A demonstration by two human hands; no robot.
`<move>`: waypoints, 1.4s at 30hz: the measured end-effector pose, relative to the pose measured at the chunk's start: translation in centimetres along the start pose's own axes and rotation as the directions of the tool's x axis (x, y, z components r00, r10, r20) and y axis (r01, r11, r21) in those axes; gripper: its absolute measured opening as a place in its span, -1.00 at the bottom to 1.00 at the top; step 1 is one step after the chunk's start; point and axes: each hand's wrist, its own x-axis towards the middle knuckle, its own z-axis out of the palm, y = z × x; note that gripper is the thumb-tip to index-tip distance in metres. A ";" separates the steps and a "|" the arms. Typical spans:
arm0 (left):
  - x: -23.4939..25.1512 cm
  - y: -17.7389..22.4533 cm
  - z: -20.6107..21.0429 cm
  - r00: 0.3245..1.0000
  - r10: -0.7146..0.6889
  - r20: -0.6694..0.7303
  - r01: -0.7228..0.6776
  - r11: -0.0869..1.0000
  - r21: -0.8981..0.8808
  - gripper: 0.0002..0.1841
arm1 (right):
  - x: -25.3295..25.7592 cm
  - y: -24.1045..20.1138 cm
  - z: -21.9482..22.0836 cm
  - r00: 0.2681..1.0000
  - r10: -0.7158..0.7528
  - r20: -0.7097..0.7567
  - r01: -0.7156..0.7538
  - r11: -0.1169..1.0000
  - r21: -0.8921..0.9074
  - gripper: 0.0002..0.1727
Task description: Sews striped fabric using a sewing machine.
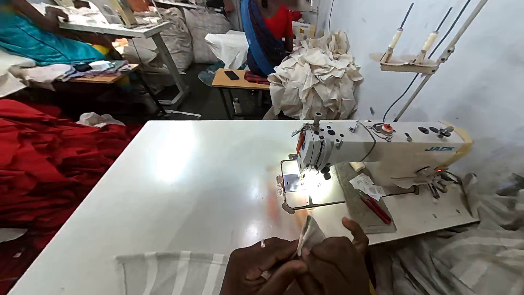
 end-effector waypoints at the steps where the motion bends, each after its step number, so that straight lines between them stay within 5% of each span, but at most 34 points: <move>1: -0.1 -0.1 -0.1 1.000 0.011 -0.012 -0.011 1.000 0.004 -0.80 | -0.1 -0.1 0.0 1.000 0.004 0.026 -0.006 0.998 0.067 -0.91; 5: -0.3 0.0 -0.4 0.998 0.065 -0.025 -0.063 0.996 0.067 -0.80 | -0.2 1.3 0.0 0.971 0.189 0.147 -0.237 0.842 0.485 -0.65; 7: 0.0 1.6 -0.7 0.993 0.114 0.015 -0.115 0.983 0.143 -0.74 | 0.3 3.9 0.2 0.918 0.198 0.345 -0.390 0.620 0.681 -0.34; 8: 0.3 2.8 -1.0 0.989 0.147 0.014 -0.146 0.962 0.229 -0.71 | 0.3 5.3 0.4 0.878 0.129 0.462 -0.461 0.494 0.738 -0.34; 9: 0.9 3.8 -1.4 0.983 0.184 -0.014 -0.165 0.909 0.384 -0.69 | 0.2 6.4 0.4 0.813 0.034 0.581 -0.543 0.402 0.737 -0.48; 11: 3.2 4.5 -2.5 0.947 0.294 -0.131 -0.090 0.632 0.770 -0.63 | -1.1 7.3 0.4 0.607 -0.035 0.794 -0.726 0.382 0.572 -0.78; 13: 7.0 1.5 -3.7 0.931 0.299 -0.207 0.091 0.359 0.929 -0.62 | -3.1 6.6 -0.2 0.336 0.112 0.935 -0.884 0.381 0.272 -0.80; 15: 9.9 -4.3 -4.5 0.959 0.043 -0.279 0.249 0.341 0.906 -0.70 | -5.6 5.2 -1.2 0.102 0.301 0.948 -0.962 0.272 0.017 -0.77; 17: 10.2 -10.8 -4.3 0.957 -0.143 -0.254 0.290 0.374 0.881 -0.74 | -8.0 3.7 -2.4 -0.023 0.468 0.883 -0.941 0.288 -0.177 -0.69; 19: 9.3 -15.2 -3.2 0.954 -0.188 -0.235 0.293 0.399 0.869 -0.76 | -9.0 3.2 -3.6 0.001 0.638 0.770 -0.799 0.464 -0.383 -0.54; 21: 8.7 -16.9 -2.1 0.951 -0.148 -0.272 0.309 0.395 0.865 -0.77 | -8.6 3.3 -4.4 0.128 0.734 0.667 -0.645 0.573 -0.506 -0.48; 24: 8.4 -17.2 -1.6 0.945 -0.124 -0.304 0.328 0.389 0.861 -0.74 | -7.3 5.0 -4.3 0.568 0.647 0.509 -0.496 0.762 -0.416 -0.31; 26: 8.6 -17.3 -1.7 0.949 -0.101 -0.299 0.315 0.386 0.867 -0.74 | -5.2 7.5 -1.6 0.749 0.552 0.367 -0.497 0.834 -0.241 -0.41; 30: 8.6 -17.7 -2.0 0.945 -0.100 -0.313 0.326 0.391 0.861 -0.74 | -4.1 8.8 7.6 0.723 0.555 0.412 -0.669 0.711 0.217 -0.80; 34: 9.0 -17.8 -2.8 0.938 -0.091 -0.334 0.338 0.452 0.826 -0.75 | -6.5 6.6 10.9 0.846 0.400 0.351 -0.400 0.913 -0.077 -0.76; 37: 9.0 -18.0 -2.8 0.952 -0.085 -0.296 0.300 0.465 0.833 -0.87 | -6.7 5.9 10.6 0.840 0.381 0.385 -0.287 0.916 -0.280 -0.71; 42: 8.6 -17.4 -3.2 0.961 -0.122 -0.248 0.276 0.416 0.866 -0.77 | -6.0 5.4 11.2 0.868 0.328 0.372 -0.161 0.895 -0.415 -0.79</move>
